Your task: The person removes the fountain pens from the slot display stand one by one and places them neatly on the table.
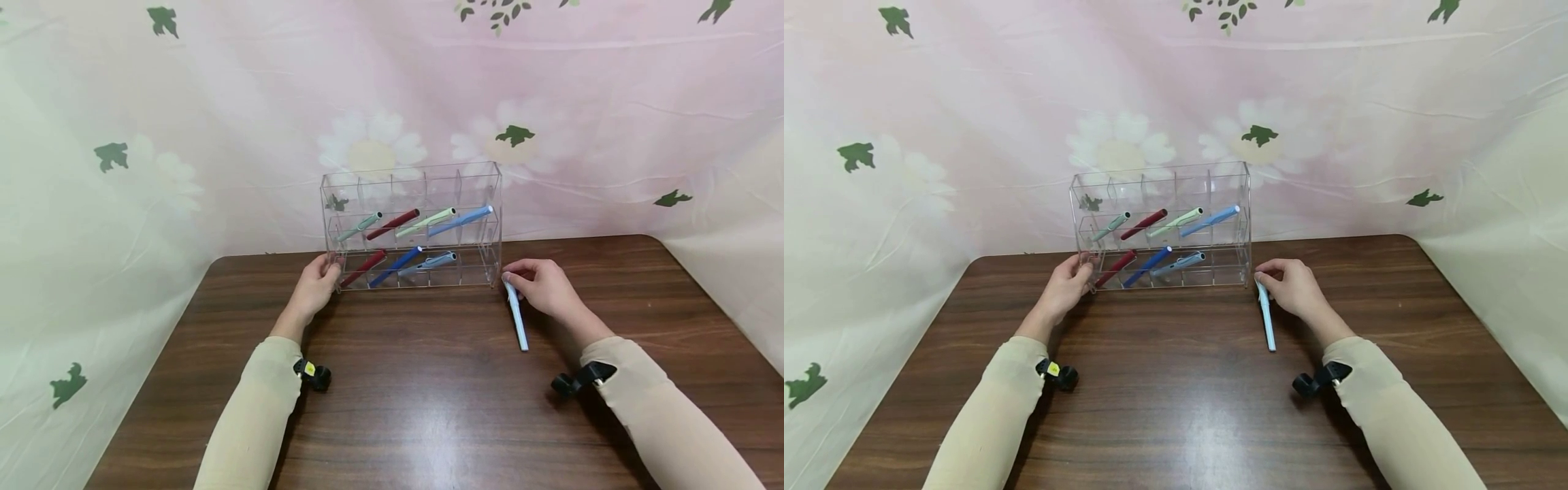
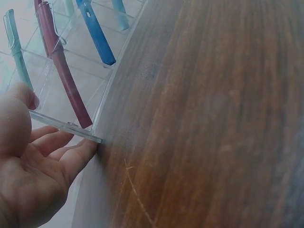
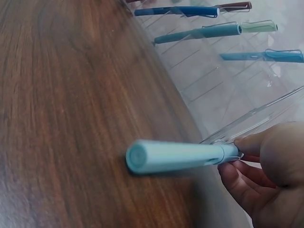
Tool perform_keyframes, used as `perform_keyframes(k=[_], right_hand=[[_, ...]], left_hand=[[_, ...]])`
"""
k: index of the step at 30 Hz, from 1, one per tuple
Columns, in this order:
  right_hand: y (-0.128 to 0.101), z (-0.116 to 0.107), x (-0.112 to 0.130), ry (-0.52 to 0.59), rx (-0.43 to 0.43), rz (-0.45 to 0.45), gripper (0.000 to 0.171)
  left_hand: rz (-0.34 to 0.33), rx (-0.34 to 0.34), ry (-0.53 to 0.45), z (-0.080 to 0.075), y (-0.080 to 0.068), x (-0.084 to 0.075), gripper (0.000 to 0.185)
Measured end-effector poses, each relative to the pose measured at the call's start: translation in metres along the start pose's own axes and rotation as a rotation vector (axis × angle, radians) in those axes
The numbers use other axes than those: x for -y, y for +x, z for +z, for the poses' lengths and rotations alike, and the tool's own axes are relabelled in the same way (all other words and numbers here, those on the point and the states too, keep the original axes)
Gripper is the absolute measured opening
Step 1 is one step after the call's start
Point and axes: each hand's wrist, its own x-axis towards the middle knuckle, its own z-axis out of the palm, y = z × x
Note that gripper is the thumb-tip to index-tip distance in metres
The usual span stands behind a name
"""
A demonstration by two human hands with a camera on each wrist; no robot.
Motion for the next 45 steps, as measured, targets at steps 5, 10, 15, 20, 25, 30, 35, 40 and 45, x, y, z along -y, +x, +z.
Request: perform_keyframes(k=[5, 10, 15, 20, 25, 30, 35, 40, 45], right_hand=[[0.000, 0.003, -0.004, 0.007, 0.018, 0.010, 0.026], [0.001, 0.005, -0.006, -0.028, 0.046, 0.028, 0.025], [0.003, 0.007, -0.005, -0.051, 0.058, 0.036, 0.025], [0.004, 0.008, -0.002, -0.077, 0.067, 0.040, 0.027], [0.006, 0.008, 0.001, -0.148, 0.052, 0.025, 0.027], [0.007, 0.008, 0.003, -0.193, 0.046, 0.002, 0.026], [0.004, 0.008, 0.004, -0.185, 0.034, 0.006, 0.027], [0.000, 0.008, 0.002, -0.166, -0.002, 0.012, 0.027], [-0.004, 0.004, 0.002, -0.102, -0.059, -0.008, 0.027]], left_hand=[[0.009, -0.004, -0.003, 0.001, 0.001, 0.000, 0.053], [0.002, -0.006, -0.002, 0.001, 0.001, 0.000, 0.053], [-0.002, -0.009, 0.004, 0.000, 0.001, 0.001, 0.053], [-0.004, -0.011, 0.003, 0.001, 0.001, 0.002, 0.053], [-0.005, -0.007, -0.003, 0.002, 0.001, 0.002, 0.053], [-0.009, -0.007, -0.002, 0.002, 0.001, 0.001, 0.053], [-0.005, -0.009, 0.000, 0.002, 0.000, 0.000, 0.053], [-0.008, -0.002, 0.003, 0.001, 0.000, 0.000, 0.053], [-0.012, 0.003, 0.007, 0.001, 0.000, 0.002, 0.054]])
